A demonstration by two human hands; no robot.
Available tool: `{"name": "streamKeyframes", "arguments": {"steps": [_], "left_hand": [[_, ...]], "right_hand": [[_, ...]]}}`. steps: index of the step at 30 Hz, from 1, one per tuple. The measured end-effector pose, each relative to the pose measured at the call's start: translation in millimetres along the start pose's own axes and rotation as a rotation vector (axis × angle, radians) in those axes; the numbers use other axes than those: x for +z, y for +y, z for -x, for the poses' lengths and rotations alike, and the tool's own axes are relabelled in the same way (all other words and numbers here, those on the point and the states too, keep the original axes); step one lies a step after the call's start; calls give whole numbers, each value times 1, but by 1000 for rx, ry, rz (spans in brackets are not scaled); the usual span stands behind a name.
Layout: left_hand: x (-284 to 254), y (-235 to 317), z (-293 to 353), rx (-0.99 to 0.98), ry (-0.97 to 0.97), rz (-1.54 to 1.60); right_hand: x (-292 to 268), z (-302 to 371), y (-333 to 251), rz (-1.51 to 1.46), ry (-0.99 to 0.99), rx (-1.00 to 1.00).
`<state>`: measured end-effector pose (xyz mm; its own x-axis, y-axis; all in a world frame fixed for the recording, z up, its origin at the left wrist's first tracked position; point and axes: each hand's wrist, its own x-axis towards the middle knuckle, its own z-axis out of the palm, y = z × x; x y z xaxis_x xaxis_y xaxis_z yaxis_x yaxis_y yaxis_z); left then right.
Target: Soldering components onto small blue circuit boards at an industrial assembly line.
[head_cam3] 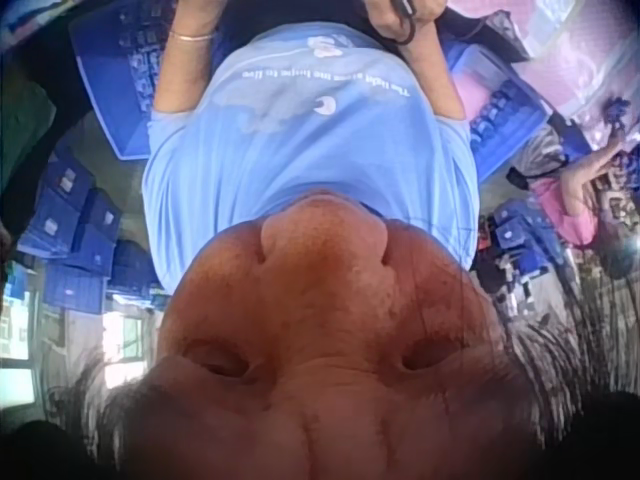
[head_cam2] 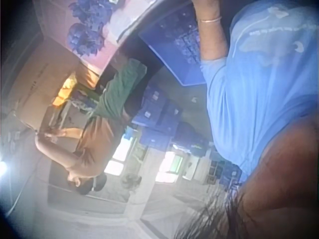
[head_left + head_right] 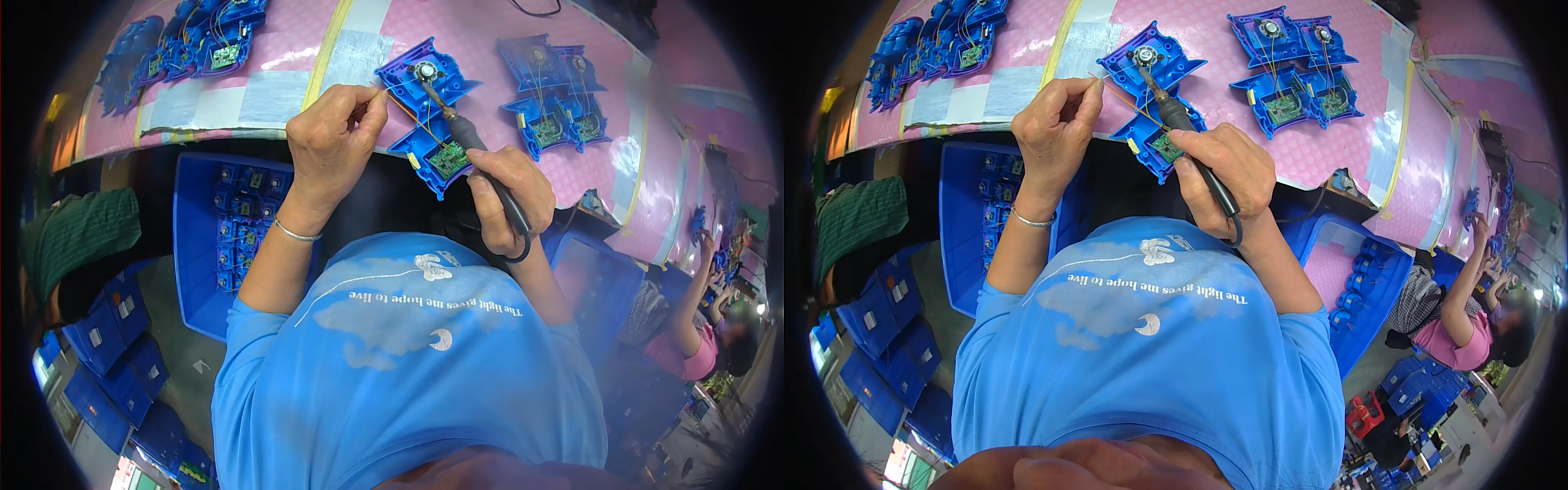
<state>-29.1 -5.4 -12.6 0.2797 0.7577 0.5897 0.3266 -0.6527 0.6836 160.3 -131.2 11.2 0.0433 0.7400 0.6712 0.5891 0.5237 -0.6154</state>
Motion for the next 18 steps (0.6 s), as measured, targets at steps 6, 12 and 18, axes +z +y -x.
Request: {"name": "streamKeyframes", "arguments": {"steps": [6, 12, 18], "left_hand": [[1, -1, -1, 3, 5, 7], [5, -2, 2, -9, -7, 13], [9, -2, 1, -32, -21, 22]], "right_hand": [[1, 0, 3, -11, 9, -13], [0, 0, 3, -9, -6, -13], [-1, 1, 2, -10, -4, -6]]}}
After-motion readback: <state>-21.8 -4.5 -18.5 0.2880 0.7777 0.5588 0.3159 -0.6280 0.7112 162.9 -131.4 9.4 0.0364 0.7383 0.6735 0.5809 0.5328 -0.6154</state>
